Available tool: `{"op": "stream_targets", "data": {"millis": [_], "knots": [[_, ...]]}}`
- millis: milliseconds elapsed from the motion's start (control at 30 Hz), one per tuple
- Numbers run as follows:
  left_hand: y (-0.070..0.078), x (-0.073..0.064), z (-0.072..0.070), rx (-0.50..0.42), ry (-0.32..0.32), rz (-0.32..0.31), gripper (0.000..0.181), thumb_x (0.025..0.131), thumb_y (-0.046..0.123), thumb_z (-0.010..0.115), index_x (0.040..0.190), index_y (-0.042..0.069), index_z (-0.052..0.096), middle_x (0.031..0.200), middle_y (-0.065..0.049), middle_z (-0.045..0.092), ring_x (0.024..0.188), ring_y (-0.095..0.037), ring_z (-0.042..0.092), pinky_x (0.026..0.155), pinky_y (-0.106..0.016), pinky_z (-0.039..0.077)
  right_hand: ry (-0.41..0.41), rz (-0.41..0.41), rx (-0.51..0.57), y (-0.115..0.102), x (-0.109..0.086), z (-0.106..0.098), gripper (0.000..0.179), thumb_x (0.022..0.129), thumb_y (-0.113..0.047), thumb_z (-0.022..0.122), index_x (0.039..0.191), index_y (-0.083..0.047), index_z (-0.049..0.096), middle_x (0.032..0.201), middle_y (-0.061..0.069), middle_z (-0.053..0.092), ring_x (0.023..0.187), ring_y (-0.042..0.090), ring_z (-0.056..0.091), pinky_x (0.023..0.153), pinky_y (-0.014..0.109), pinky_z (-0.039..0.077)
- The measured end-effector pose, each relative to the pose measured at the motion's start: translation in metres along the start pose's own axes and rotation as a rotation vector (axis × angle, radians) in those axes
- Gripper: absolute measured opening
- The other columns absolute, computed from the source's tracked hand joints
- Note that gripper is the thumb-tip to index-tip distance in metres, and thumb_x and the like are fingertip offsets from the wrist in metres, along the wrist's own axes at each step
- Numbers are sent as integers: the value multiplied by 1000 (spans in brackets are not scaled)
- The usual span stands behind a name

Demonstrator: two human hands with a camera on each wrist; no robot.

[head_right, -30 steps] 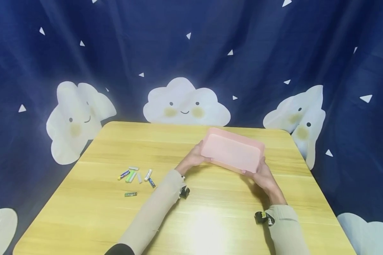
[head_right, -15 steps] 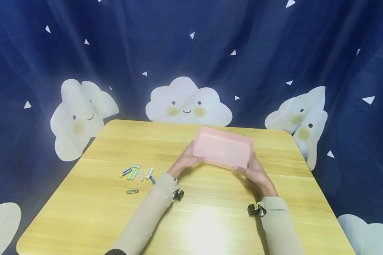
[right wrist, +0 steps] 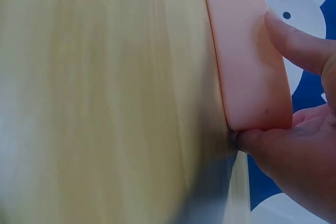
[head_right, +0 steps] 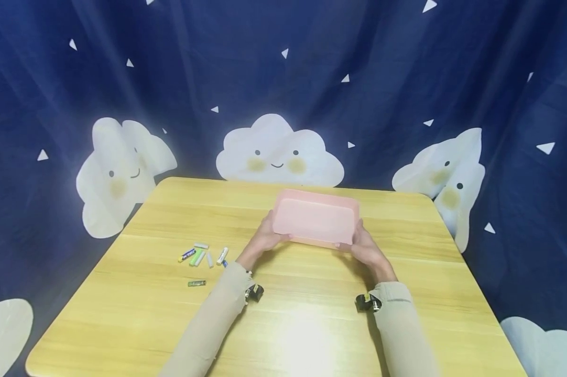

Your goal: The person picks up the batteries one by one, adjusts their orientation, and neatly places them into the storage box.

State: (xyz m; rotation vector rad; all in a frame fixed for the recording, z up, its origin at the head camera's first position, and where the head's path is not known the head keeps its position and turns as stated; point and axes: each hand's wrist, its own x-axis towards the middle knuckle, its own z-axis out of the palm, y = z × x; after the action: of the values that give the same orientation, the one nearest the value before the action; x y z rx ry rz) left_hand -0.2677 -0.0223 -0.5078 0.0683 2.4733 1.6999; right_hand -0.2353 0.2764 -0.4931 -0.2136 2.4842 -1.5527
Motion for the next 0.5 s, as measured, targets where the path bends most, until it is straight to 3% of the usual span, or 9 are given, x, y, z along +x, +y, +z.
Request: {"op": "stream_targets", "data": {"millis": [300,500], "knots": [[-8,-9,-17,-1,32,-1,114,81,9,85,165,-1,8,169,-26,19,155,-45,27,127,-55,22,-31,-59,54,-2,14,15,115,88,-7,77,162,2,-10,172,16,-13,160,34,-17,127,58,-8],[-12,-12,-26,40,76,18,111,80,9,86,164,0,14,166,-27,26,152,-46,32,125,-58,26,-48,-3,92,-9,18,25,118,91,-9,75,157,5,-22,168,19,-24,158,34,-21,128,55,-8]]}}
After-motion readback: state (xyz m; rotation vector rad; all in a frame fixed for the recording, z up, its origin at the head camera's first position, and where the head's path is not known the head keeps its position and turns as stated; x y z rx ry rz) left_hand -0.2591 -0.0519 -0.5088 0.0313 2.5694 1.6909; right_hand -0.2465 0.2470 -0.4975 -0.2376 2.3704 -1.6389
